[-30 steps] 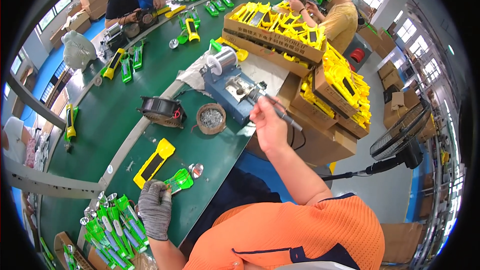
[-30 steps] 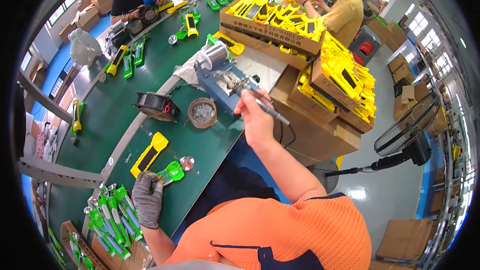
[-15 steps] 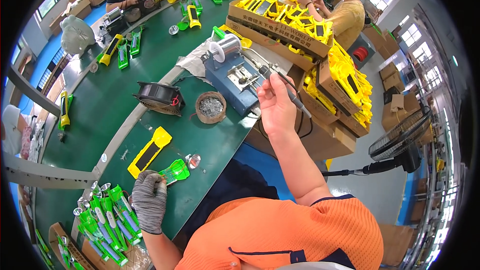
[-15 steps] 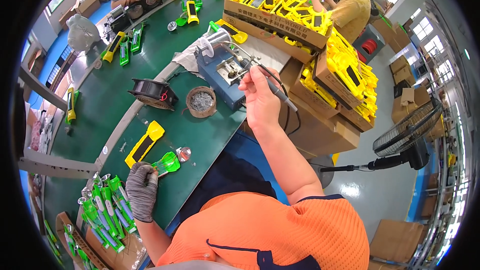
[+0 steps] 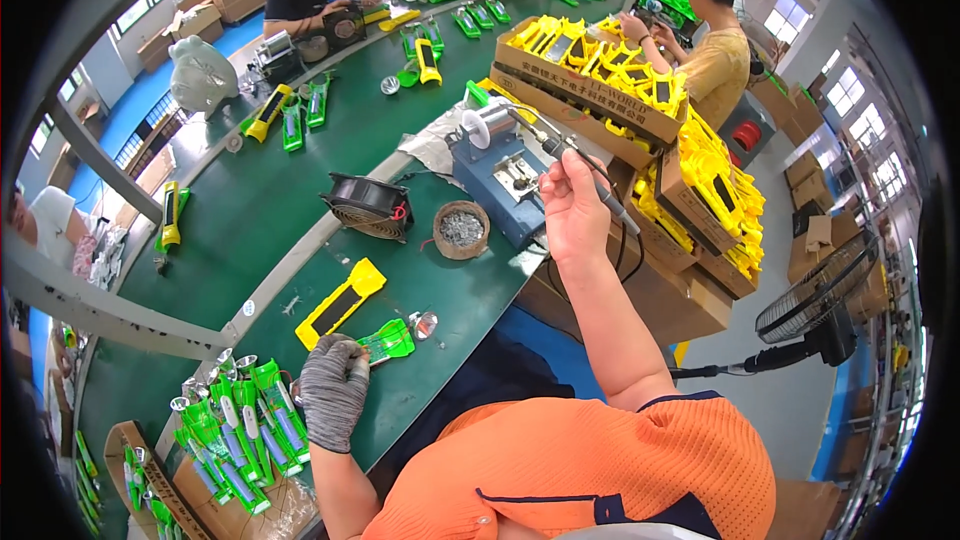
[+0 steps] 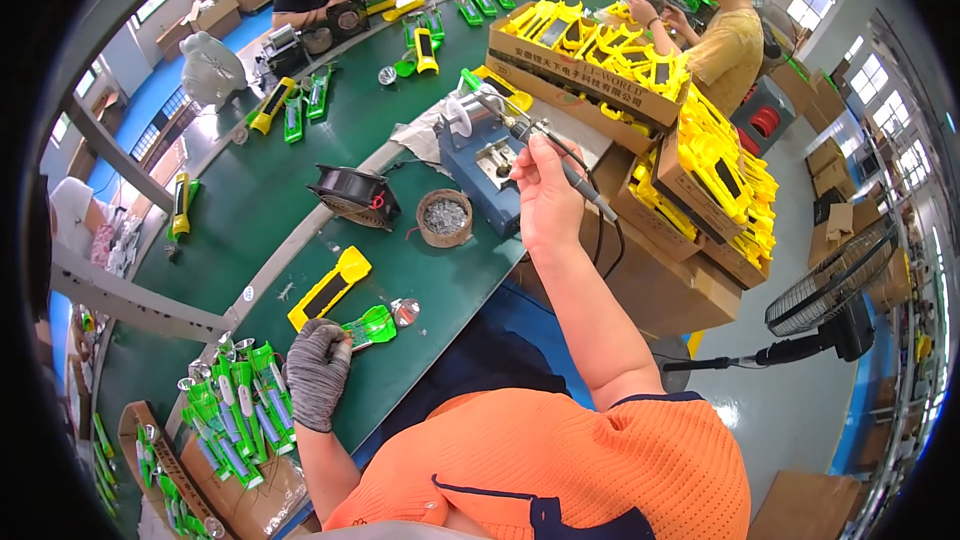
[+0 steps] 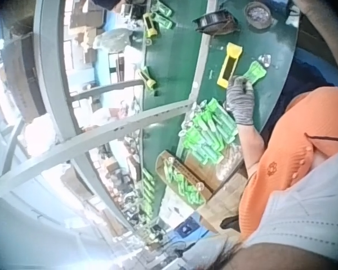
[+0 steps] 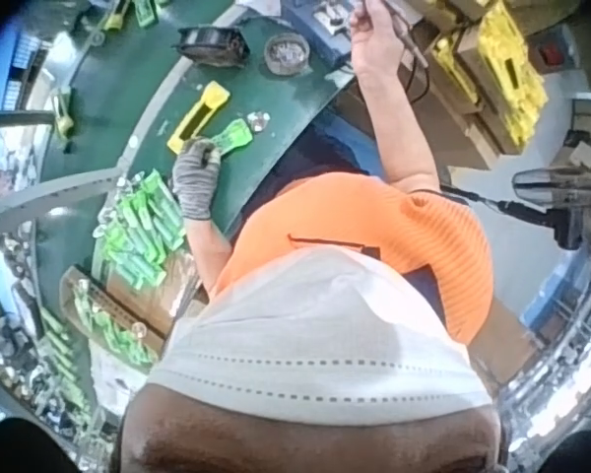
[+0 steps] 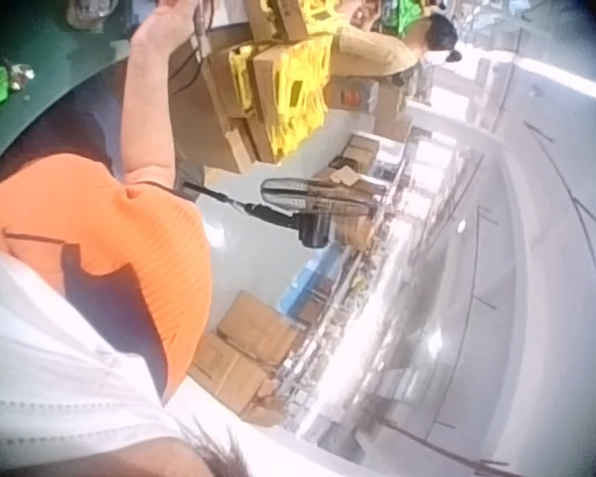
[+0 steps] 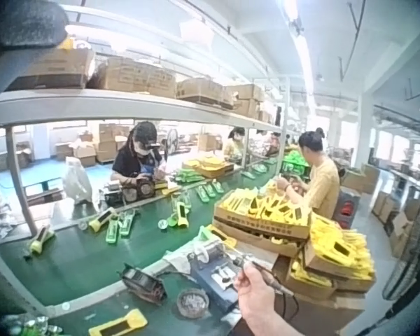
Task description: Assembling solar-powered flashlights by soldering components and fitting them into plastic housings.
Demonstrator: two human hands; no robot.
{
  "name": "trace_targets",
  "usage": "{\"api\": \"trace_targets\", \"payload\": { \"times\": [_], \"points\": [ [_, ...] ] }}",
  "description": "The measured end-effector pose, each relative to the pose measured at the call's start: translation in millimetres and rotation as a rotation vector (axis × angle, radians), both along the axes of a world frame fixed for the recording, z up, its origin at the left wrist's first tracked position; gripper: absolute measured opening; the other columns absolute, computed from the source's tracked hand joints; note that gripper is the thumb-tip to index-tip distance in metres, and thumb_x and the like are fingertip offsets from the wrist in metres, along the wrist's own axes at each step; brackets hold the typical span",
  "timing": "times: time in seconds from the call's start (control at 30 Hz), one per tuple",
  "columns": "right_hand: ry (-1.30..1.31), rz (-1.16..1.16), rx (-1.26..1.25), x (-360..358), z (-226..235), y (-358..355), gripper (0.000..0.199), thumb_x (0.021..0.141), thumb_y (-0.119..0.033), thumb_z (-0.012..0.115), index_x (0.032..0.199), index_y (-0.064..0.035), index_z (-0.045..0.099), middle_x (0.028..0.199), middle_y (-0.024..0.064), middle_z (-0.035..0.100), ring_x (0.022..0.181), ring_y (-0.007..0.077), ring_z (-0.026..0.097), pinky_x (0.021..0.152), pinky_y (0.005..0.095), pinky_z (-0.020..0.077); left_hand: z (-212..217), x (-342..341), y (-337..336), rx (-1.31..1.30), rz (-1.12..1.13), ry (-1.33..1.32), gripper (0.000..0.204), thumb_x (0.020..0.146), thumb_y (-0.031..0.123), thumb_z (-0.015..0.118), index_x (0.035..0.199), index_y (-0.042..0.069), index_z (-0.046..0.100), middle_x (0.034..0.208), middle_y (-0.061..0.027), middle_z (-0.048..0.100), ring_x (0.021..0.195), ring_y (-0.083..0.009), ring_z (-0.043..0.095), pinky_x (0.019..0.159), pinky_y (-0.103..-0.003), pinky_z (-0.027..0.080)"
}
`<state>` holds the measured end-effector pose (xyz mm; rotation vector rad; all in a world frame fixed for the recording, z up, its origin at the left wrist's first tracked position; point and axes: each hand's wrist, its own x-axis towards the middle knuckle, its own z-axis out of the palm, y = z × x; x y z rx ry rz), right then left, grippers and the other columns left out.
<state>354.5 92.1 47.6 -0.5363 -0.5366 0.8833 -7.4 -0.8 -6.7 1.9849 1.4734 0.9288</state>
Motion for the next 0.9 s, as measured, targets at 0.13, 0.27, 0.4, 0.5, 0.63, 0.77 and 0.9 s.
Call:
{"api": "trace_targets", "payload": {
  "times": [0.13,0.27,0.4,0.5,0.63,0.77,0.9],
  "points": [
    [-0.017,0.002,0.023,-5.9,7.9,7.8,0.014,0.096,-0.01,0.074,0.103,-0.0094,0.062,0.085,0.0053,0.069,0.075,0.0154,0.066,0.072,0.0303,0.0555,-2.2,0.2,-0.8,0.007,0.012,-0.016,0.011,0.082,-0.001,0.078,0.088,0.001,0.069,0.092,-0.0139,0.067,0.076,-0.0292,0.068,0.069,-0.039,0.056],
    [-0.011,-0.012,0.037,-14.7,12.3,7.6,0.014,0.096,-0.009,0.074,0.103,-0.0095,0.061,0.085,0.0049,0.069,0.075,0.0149,0.066,0.07,0.0303,0.0555,-3.6,-1.2,-0.6,0.074,0.001,0.037,0.011,0.083,-0.002,0.076,0.088,0.001,0.068,0.09,-0.0133,0.065,0.077,-0.0281,0.066,0.07,-0.037,0.054],
    [-0.031,-0.004,0.021,-16.2,12.6,5.0,0.015,0.096,-0.009,0.074,0.103,-0.0098,0.061,0.085,0.0046,0.069,0.076,0.0146,0.066,0.07,0.0302,0.0555,-6.3,-1.8,0.5,0.096,-0.003,0.038,0.011,0.083,-0.002,0.077,0.088,0.001,0.068,0.09,-0.0134,0.065,0.077,-0.0283,0.066,0.07,-0.037,0.054],
    [-0.034,-0.007,0.021,-14.1,10.9,5.0,0.015,0.096,-0.01,0.075,0.103,-0.0099,0.061,0.085,0.0047,0.069,0.077,0.0146,0.066,0.07,0.0303,0.0553,-4.9,0.6,3.5,0.086,-0.01,0.034,0.011,0.083,-0.002,0.077,0.088,0.001,0.068,0.089,-0.0133,0.065,0.076,-0.0277,0.066,0.069,-0.037,0.054],
    [-0.02,0.008,0.015,-17.7,13.7,2.3,0.016,0.096,-0.01,0.075,0.103,-0.0097,0.061,0.086,0.005,0.069,0.077,0.0151,0.066,0.071,0.0308,0.0549,-6.1,-0.7,1.4,0.059,0.009,0.025,0.011,0.083,-0.003,0.077,0.088,0.001,0.068,0.089,-0.0127,0.065,0.076,-0.0258,0.066,0.069,-0.036,0.053],
    [-0.023,0.019,0.032,-19.1,11.8,2.3,0.015,0.096,-0.01,0.075,0.104,-0.0095,0.061,0.086,0.0053,0.069,0.077,0.0153,0.066,0.071,0.0313,0.0549,-2.7,-0.4,-1.6,0.062,0.009,0.021,0.01,0.083,-0.003,0.076,0.088,0.001,0.068,0.089,-0.0122,0.064,0.075,-0.0249,0.065,0.068,-0.035,0.053],
    [-0.023,0.044,0.032,-20.5,12.4,1.8,0.015,0.096,-0.009,0.074,0.104,-0.0092,0.062,0.086,0.0053,0.069,0.078,0.0153,0.066,0.071,0.0315,0.0547,-7.2,-2.1,1.6,0.092,-0.011,0.06,0.009,0.084,-0.003,0.076,0.088,0.0,0.068,0.089,-0.0122,0.065,0.076,-0.0257,0.065,0.069,-0.035,0.053]
  ]
}}
